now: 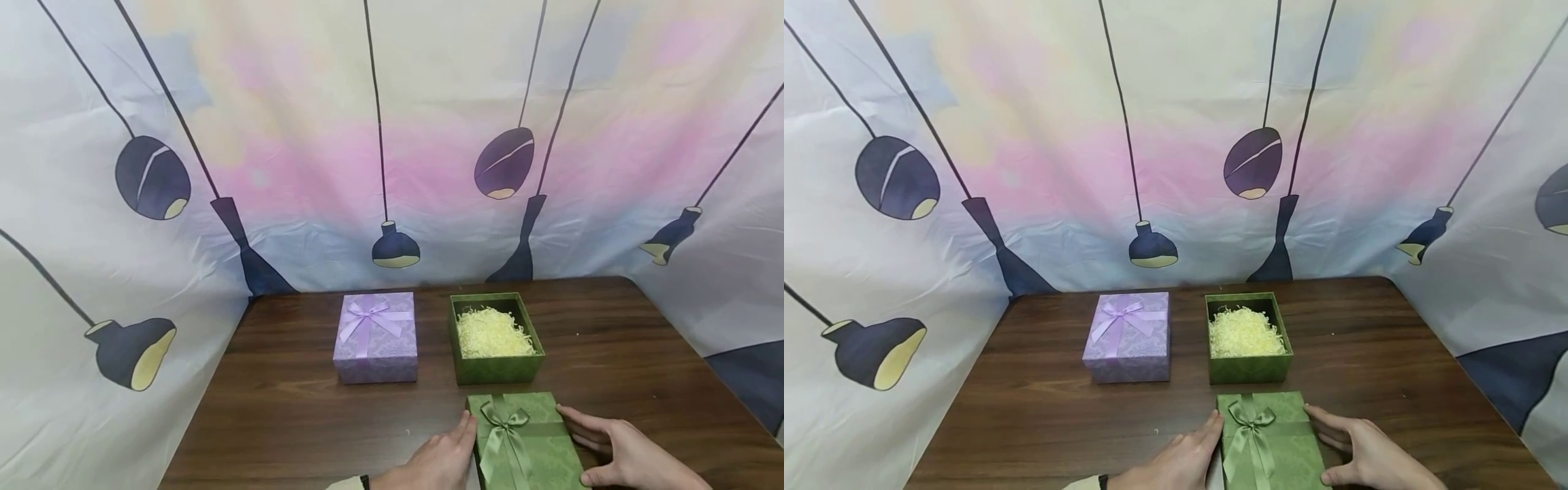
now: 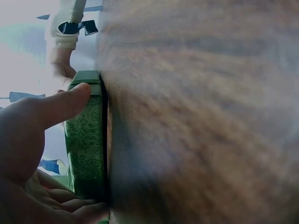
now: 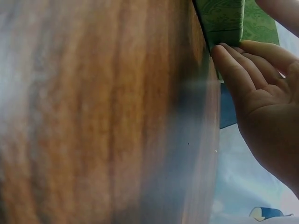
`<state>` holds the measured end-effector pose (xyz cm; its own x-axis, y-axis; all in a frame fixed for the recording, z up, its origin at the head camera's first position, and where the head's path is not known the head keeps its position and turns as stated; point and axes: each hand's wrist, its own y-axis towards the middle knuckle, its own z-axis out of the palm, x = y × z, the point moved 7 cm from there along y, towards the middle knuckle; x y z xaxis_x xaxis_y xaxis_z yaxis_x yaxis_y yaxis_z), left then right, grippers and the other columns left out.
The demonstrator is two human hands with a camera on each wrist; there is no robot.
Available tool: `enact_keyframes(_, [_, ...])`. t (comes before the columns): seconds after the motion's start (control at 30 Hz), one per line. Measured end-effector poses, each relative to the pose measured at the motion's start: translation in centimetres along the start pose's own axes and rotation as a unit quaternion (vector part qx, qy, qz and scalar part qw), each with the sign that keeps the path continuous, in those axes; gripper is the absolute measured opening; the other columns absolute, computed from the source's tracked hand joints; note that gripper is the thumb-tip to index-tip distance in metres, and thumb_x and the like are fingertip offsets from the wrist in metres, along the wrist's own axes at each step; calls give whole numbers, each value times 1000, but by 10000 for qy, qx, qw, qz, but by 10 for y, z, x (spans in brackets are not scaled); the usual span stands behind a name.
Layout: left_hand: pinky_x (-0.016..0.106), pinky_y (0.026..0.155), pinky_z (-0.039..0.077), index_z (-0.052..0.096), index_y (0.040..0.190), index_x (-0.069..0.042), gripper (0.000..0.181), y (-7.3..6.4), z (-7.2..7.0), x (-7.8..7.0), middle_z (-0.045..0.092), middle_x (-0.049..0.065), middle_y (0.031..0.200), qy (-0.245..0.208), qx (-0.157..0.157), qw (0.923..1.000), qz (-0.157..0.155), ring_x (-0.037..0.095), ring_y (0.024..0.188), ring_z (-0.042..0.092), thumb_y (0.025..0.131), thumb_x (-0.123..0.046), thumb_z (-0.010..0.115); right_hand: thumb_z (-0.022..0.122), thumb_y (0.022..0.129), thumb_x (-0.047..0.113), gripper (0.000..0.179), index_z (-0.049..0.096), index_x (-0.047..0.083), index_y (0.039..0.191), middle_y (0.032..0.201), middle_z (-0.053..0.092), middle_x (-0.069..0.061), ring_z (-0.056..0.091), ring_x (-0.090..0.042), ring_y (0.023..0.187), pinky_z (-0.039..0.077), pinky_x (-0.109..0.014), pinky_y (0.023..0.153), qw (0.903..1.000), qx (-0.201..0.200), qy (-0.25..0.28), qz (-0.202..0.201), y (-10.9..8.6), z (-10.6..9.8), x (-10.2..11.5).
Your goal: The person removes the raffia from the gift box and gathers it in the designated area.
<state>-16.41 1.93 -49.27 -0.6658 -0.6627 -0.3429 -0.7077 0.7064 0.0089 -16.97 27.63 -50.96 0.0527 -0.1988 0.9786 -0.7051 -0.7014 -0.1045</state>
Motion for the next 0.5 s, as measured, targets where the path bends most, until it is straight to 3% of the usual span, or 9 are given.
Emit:
enact_keyframes(0.13, [24, 79, 57, 31, 149, 2, 93, 0, 2, 0, 38, 26, 150, 25, 60, 10000, -5, 22, 89, 71, 82, -46, 74, 68, 89, 6, 85, 12, -10, 151, 146, 26, 37, 39, 13, 124, 48, -16, 93, 9994, -73, -317, -151, 0, -1, 2])
enact_keyframes(0.23, [22, 75, 57, 33, 148, 3, 82, 1, 2, 0, 40, 25, 149, 103, -2, 9999, -1, 19, 86, 70, 84, -27, 75, 68, 90, 6, 84, 13, -10, 151, 146, 26, 37, 39, 12, 124, 47, -14, 93, 9993, -78, -314, -197, 0, -1, 2])
enact_keyframes(0.37, [19, 68, 56, 35, 146, 4, 80, 3, 2, -1, 42, 25, 148, 232, -34, 9997, 52, 16, 83, 69, 77, -8, 74, 68, 89, 6, 84, 14, -10, 151, 145, 27, 37, 40, 13, 123, 48, -15, 93, 9992, -114, -340, -171, -1, -2, 1])
enact_keyframes(0.5, [19, 69, 56, 36, 146, 5, 78, 4, 3, -1, 42, 26, 147, 312, 57, 9995, 76, 18, 89, 70, 82, -15, 74, 69, 89, 6, 82, 18, -9, 151, 145, 27, 36, 41, 14, 123, 50, -17, 91, 9989, -136, -412, -184, -1, -2, 0])
